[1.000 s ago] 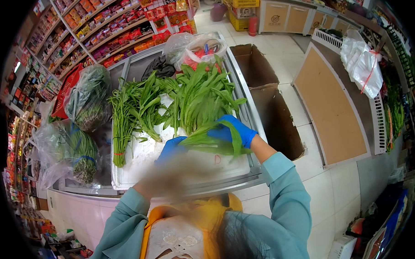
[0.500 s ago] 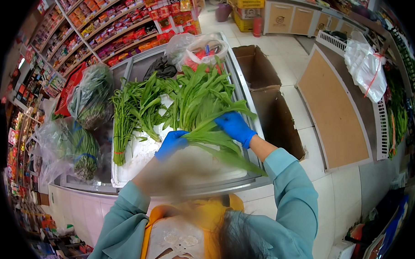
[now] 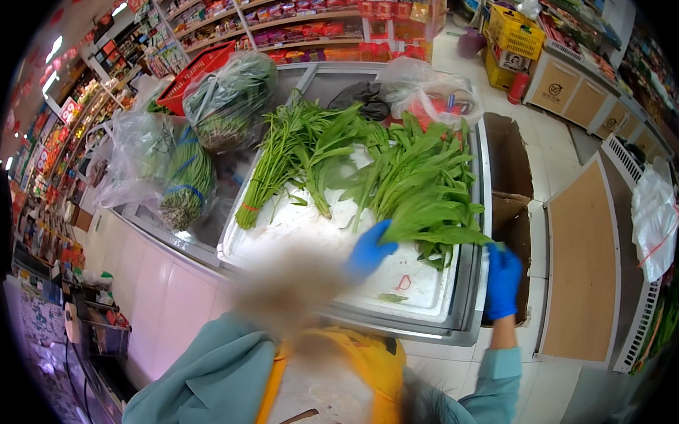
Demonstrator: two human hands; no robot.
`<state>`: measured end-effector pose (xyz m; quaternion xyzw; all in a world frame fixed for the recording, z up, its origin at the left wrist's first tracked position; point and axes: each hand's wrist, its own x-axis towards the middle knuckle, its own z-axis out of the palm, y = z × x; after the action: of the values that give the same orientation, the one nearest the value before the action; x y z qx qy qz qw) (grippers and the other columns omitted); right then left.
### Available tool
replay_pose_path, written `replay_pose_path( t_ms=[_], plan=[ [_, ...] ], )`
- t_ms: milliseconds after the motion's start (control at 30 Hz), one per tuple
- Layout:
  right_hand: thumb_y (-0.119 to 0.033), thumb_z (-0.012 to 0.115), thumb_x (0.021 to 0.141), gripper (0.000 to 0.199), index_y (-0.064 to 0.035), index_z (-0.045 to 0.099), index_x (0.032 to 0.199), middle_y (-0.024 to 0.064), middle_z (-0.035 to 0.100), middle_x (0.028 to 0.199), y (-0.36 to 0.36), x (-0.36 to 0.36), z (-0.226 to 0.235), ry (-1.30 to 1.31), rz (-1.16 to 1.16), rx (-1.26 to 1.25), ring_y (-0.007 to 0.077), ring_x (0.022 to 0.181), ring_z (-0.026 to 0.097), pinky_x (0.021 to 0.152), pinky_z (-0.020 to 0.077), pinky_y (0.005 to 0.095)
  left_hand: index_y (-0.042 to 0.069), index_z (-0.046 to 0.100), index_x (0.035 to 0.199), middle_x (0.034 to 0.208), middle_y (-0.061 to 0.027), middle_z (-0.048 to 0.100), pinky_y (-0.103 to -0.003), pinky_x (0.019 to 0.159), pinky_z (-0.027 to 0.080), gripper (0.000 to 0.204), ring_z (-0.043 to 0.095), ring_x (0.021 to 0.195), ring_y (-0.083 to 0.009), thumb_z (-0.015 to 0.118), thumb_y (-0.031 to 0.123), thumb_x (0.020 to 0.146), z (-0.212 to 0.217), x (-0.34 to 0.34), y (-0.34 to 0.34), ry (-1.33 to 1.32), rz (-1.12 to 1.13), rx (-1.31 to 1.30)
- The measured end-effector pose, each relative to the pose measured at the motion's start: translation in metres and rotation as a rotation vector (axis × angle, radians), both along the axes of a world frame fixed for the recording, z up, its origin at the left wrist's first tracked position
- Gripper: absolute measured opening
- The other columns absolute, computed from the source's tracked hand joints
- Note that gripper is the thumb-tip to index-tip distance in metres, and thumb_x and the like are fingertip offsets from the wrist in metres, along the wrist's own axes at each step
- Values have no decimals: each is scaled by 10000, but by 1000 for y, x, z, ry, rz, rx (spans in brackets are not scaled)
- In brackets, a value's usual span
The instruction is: The person walks to a refrigerated display and sorts leafy green vegetables by hand. They pick up bunches, remove damaged leaves, and place the cleaned greens into a cardboard box while discarding trimmings.
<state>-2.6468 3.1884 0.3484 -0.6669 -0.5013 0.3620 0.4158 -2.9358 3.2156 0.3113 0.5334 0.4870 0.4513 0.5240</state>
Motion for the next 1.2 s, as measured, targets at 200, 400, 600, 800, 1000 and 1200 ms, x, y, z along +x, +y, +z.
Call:
replay_pose_path(
  t_ms=[200,400,600,800,1000,1200],
  plan=[
    [-176,598,825,304,1,520,1060,83,595,937,-15,-142,-25,638,124,-61,169,809,584,689,465,271,22,439,1202,1128,-186,501,-346,891,403,481,497,1053,-287,603,109,758,16,13,-30,54,-261,56],
    [-202,634,760,265,30,574,873,103,608,708,-18,-149,-63,225,112,-121,197,624,578,570,447,293,6,454,1135,1065,-193,489,-397,847,404,701,497,963,-316,696,462,662,-14,-84,54,533,442,171],
    [-268,606,781,280,9,634,814,121,616,664,-33,-168,-8,-576,299,-168,196,585,592,546,444,291,26,558,944,838,-139,619,-363,667,480,413,593,736,-274,691,294,658,-15,-150,75,596,333,-157],
    [-205,578,831,382,37,517,1120,108,606,957,-21,-212,-17,164,248,43,148,800,580,685,454,255,54,571,925,812,-39,575,-251,582,459,185,557,709,-132,580,68,740,-10,-102,44,-378,27,-221],
    [-224,541,860,362,6,508,1138,70,594,989,3,-237,-12,777,240,-95,119,823,571,701,458,241,38,534,1062,894,-43,563,-259,644,460,264,549,777,-123,497,83,805,9,-82,0,-523,-271,-485],
    [-161,576,836,274,6,556,1053,53,609,919,-10,-242,2,902,199,-22,118,765,573,672,466,232,23,504,1109,993,-69,562,-292,739,484,289,558,885,-154,501,70,824,30,-95,-16,-764,-373,-518]
  ],
)
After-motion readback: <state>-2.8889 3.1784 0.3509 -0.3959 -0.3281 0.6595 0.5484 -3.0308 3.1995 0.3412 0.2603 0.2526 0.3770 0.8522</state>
